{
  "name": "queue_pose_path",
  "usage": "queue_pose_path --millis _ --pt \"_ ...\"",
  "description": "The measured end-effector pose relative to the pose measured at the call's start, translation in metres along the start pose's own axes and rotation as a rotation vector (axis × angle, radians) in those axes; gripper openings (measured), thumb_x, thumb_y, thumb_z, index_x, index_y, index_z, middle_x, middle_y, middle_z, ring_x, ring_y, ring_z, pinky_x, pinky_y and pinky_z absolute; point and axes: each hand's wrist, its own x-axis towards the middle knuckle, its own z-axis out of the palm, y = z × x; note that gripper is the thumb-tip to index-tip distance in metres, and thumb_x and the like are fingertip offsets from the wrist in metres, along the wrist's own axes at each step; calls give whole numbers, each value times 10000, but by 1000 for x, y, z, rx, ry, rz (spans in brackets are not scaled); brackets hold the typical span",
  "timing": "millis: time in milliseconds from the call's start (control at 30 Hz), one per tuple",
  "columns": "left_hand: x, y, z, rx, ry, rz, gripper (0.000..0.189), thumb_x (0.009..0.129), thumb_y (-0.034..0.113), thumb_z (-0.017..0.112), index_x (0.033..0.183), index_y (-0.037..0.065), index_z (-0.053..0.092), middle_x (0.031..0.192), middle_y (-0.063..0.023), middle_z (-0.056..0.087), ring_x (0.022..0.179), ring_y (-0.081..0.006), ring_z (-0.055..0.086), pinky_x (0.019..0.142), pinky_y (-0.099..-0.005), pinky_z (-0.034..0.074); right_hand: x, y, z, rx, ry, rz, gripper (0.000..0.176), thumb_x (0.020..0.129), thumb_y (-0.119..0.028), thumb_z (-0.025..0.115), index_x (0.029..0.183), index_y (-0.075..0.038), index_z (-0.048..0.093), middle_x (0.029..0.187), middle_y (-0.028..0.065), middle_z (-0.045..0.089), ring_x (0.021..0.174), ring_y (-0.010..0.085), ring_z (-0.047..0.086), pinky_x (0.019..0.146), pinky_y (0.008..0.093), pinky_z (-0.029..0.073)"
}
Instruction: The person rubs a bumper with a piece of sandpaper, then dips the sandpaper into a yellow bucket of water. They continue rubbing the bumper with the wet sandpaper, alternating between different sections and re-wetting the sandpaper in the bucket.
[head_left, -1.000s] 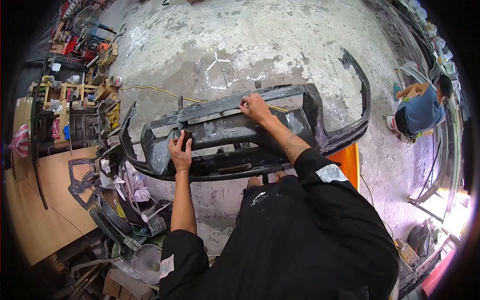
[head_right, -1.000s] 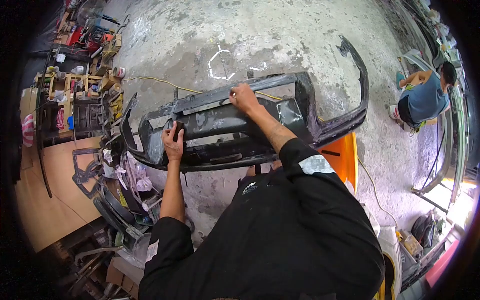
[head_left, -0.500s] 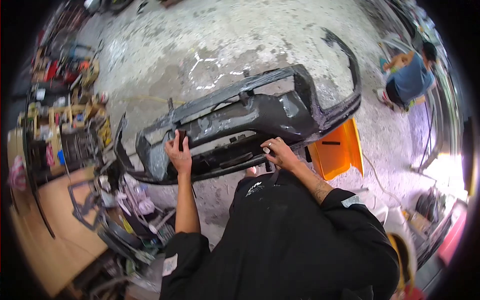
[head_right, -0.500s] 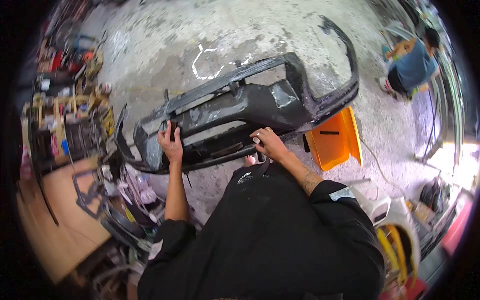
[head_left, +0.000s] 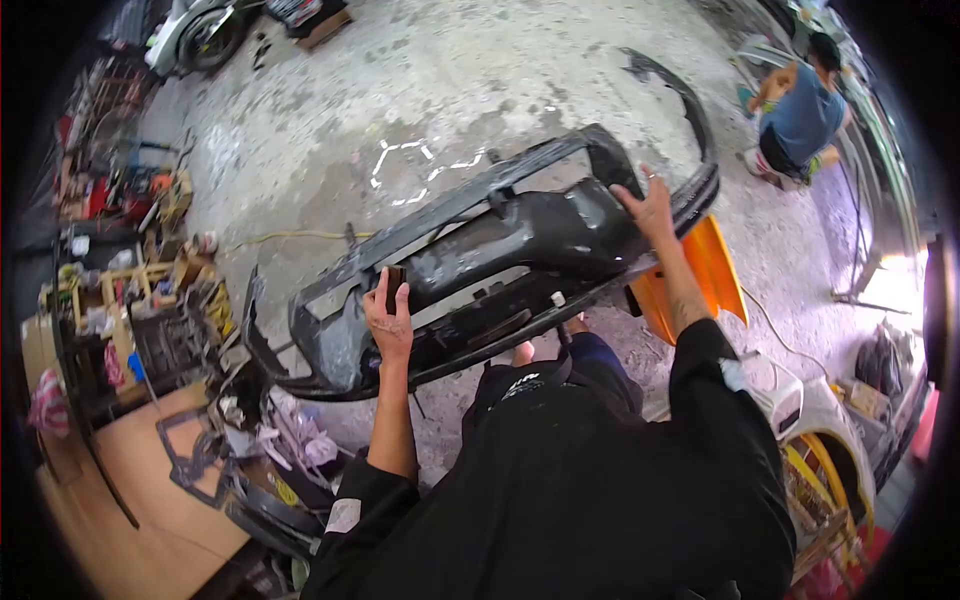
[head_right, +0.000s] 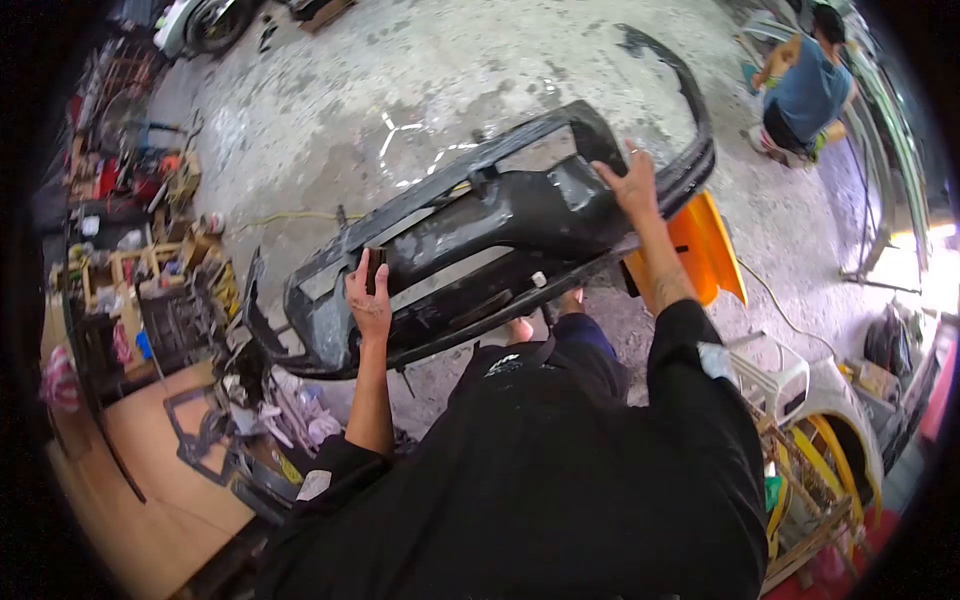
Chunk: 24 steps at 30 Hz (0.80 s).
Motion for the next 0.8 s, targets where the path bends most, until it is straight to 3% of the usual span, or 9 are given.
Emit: queue_pose_path --millis 67,133,167,300,367,400,467,567,800 --pt "-12 -21 -19 6 58 -116 462 1009 299 700 1425 106 638 1048 -200 605 969 -352 604 884 -427 493 28 27 23 59 -132 96 1001 805 -628 823 1464 53 501 1423 297 579 1349 396 553 1130 422 426" --pt "-33 -53 -46 72 194 -244 474 1036 300 665 1444 73 587 1121 -202 635 959 -323 612 875 -418 499 42 17 22 189 -387 179 915 822 -657 788 1334 80 609 1282 312 665 1228 416 642 1060 463 478" --pt "-46 -74 -60 99 300 -290 476 1045 300 652 1446 58 568 1160 -203 643 956 -310 614 871 -413 502 42 33 37 -106 -416 227 887 839 -694 739 1249 88 654 1208 321 692 1165 436 669 1018 479 495" --pt "-126 -178 -107 10 814 -614 510 1072 345 581 1476 57 461 1247 -198 623 946 -279 642 759 -394 560 38 28 37 -95 -320 269 957 800 -745 729 1290 73 640 1198 348 688 1169 466 660 994 485 499" --pt "-150 -174 -123 -143 948 -1089 588 1073 405 523 1505 39 367 1307 -208 597 1025 -315 669 754 -440 608 35 35 40 -113 -295 211 892 842 -695 726 1267 86 643 1179 354 685 1139 476 668 970 479 509" --pt "-165 -190 -121 -150 951 -1095 588 1073 405 523 1505 39 367 1307 -208 597 1025 -315 669 754 -440 608 34 32 40 -118 -293 204 892 842 -695 726 1267 86 643 1179 354 685 1139 476 668 970 479 509" --pt "-191 -246 -104 -666 1138 -1278 633 1058 406 484 1526 21 299 1332 -228 589 1062 -373 690 809 -492 635 31 25 38 -56 -243 204 985 795 -751 732 1261 110 614 1213 386 656 1192 514 624 1022 497 483" --pt "-192 -273 -74 -909 1173 -1245 529 1043 346 433 1356 -67 538 1257 -237 657 1040 -418 704 867 -553 635 23 15 43 -101 -147 204 977 804 -748 727 1252 113 614 1205 389 657 1196 518 619 1029 497 482" --pt "-182 -283 -76 -1159 1213 -1344 502 1060 332 379 1298 -51 598 1254 -238 657 1058 -423 701 903 -589 622 15 -2 40 -170 -71 229 936 814 -688 757 1305 98 632 1242 345 668 1208 469 630 1050 469 475"
